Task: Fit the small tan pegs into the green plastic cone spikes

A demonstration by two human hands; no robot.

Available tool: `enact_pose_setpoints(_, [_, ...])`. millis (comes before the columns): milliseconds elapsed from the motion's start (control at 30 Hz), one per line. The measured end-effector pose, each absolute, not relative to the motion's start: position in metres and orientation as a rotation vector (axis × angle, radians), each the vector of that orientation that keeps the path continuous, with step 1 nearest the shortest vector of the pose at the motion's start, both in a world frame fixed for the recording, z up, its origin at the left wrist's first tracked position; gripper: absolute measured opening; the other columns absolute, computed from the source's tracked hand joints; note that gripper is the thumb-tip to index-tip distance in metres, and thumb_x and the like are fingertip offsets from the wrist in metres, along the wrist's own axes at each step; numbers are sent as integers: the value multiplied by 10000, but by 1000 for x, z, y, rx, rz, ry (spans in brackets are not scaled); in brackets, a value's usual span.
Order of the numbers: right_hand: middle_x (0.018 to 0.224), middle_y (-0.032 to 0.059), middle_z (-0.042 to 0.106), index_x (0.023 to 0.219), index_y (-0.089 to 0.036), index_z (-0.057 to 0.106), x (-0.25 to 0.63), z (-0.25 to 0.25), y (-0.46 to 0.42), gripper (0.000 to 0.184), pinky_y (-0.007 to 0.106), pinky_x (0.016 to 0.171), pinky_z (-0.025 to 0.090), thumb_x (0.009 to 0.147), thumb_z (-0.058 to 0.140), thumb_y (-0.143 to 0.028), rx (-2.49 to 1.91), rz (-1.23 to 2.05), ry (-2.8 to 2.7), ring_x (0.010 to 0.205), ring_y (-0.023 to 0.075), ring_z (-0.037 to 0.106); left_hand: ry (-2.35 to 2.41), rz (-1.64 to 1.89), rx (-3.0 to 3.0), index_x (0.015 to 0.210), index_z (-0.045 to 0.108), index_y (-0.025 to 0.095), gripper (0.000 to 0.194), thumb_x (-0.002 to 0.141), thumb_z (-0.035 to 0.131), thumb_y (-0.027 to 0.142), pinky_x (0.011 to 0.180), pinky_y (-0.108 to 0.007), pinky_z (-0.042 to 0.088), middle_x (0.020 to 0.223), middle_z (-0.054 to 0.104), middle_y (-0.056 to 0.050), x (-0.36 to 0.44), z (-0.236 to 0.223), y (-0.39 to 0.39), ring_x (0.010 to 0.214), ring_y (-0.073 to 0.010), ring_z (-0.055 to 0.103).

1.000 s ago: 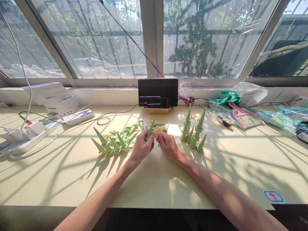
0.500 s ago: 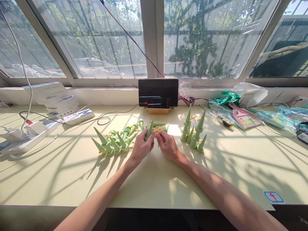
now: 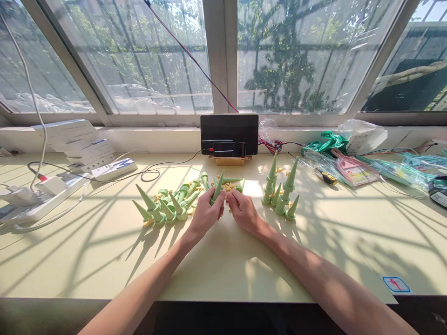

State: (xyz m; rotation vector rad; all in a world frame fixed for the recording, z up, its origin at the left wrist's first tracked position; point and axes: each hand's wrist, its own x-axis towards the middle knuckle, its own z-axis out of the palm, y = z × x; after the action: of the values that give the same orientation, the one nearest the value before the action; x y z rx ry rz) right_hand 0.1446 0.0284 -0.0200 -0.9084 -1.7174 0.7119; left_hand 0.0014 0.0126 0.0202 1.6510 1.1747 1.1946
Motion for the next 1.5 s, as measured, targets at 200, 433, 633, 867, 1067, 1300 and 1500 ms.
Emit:
enact_pose_setpoints(200, [591,-37,439,709,-224,396,145,-22,29,439,255,505,362,1032,358,-518,-885,725,-1712,500,108,418,1177,1197,1663,758,466,207,310,948,499,450,499,-227,350,561,455,54,1,20,12,486,-92,426])
enact_pose_setpoints(433, [588,-32,438,687,-219,399,144,-22,29,466,256,498,365,1026,356,-536,-870,732,-1709,503,108,416,1168,1198,1667,771,478,207,307,949,493,456,495,-227,346,564,454,56,1,19,13,481,-90,419])
enact_pose_setpoints(633, [596,-27,449,690,-217,414,144,-21,28,464,256,497,370,1028,358,-530,-887,735,-1699,507,108,422,1164,1198,1665,772,479,209,318,949,491,473,496,-227,357,563,463,56,2,20,12,480,-93,429])
enact_pose_setpoints(867, [578,-29,446,695,-218,430,144,-22,30,478,256,488,367,1020,353,-560,-904,727,-1702,505,112,417,1155,1213,1665,771,491,209,319,939,502,480,494,-229,366,562,481,52,2,22,12,477,-95,439])
enact_pose_setpoints(1067, [581,-33,440,698,-218,433,145,-21,29,464,261,503,368,1024,360,-541,-899,730,-1709,505,112,419,1147,1200,1667,800,515,208,294,940,506,466,506,-231,370,556,490,55,2,23,11,476,-96,441])
enact_pose_setpoints(1300, [566,-30,448,694,-217,447,144,-20,29,485,265,511,371,1018,355,-565,-917,718,-1721,505,116,431,1154,1199,1678,775,476,209,318,946,501,476,510,-231,364,557,459,61,1,22,11,474,-93,433])
enact_pose_setpoints(1500, [536,-30,449,673,-219,446,144,-17,28,487,268,519,360,1024,350,-542,-931,701,-1744,503,119,420,1153,1195,1685,762,458,211,325,948,502,474,514,-231,362,561,448,62,1,21,12,479,-93,431])
